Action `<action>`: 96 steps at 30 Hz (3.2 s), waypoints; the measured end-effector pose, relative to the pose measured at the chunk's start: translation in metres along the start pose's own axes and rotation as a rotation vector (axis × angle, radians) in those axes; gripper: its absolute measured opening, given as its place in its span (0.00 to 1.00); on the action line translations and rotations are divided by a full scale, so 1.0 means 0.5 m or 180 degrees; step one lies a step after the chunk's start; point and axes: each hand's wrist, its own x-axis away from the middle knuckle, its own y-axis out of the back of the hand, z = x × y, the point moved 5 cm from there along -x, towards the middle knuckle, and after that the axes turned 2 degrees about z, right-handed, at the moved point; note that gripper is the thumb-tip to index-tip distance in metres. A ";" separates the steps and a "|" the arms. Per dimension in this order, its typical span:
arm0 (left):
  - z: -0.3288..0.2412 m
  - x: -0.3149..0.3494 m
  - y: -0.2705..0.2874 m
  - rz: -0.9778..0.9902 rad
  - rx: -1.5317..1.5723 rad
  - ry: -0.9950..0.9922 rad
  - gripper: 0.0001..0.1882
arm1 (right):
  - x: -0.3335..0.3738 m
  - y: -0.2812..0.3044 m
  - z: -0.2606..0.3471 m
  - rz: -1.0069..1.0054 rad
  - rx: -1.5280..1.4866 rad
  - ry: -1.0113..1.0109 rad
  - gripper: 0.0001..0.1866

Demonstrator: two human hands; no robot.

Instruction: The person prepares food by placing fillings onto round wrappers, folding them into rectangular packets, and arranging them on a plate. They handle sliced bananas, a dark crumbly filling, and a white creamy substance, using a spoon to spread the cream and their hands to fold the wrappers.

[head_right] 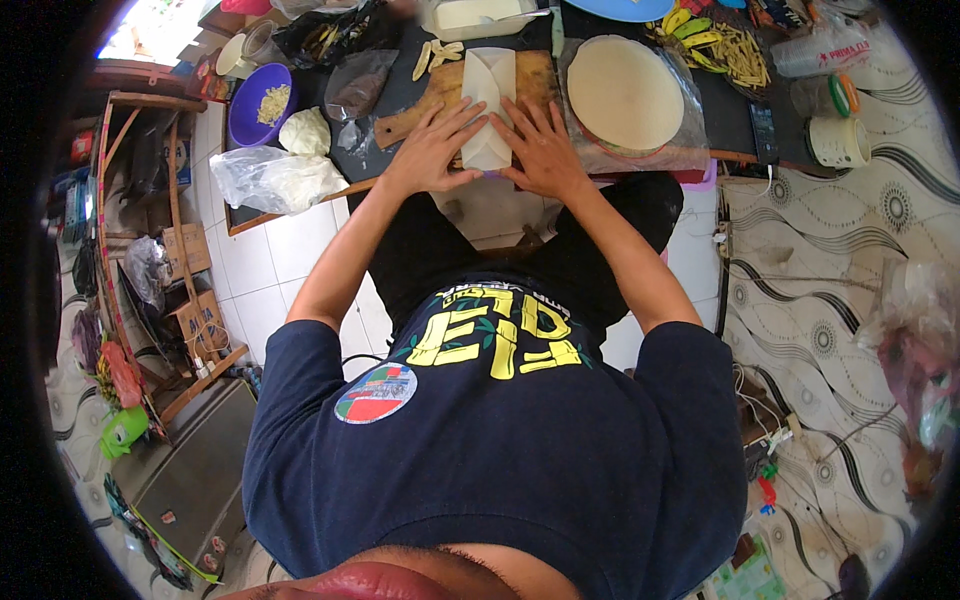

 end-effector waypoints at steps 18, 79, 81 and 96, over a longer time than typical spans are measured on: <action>0.007 0.009 0.018 -0.0415 0.0374 0.0101 0.35 | -0.011 0.000 -0.010 -0.0632 -0.0024 0.0260 0.33; 0.096 -0.084 0.018 -0.0849 0.1845 0.1620 0.16 | -0.075 -0.021 -0.079 -0.1469 -0.0535 -0.1726 0.14; 0.090 -0.086 0.024 -0.0734 0.1782 0.1655 0.15 | -0.076 -0.022 -0.077 -0.1489 -0.0507 -0.1737 0.14; 0.087 -0.072 0.015 -0.1233 0.1993 0.1538 0.29 | -0.090 0.014 -0.015 -0.1555 0.0076 -0.0438 0.13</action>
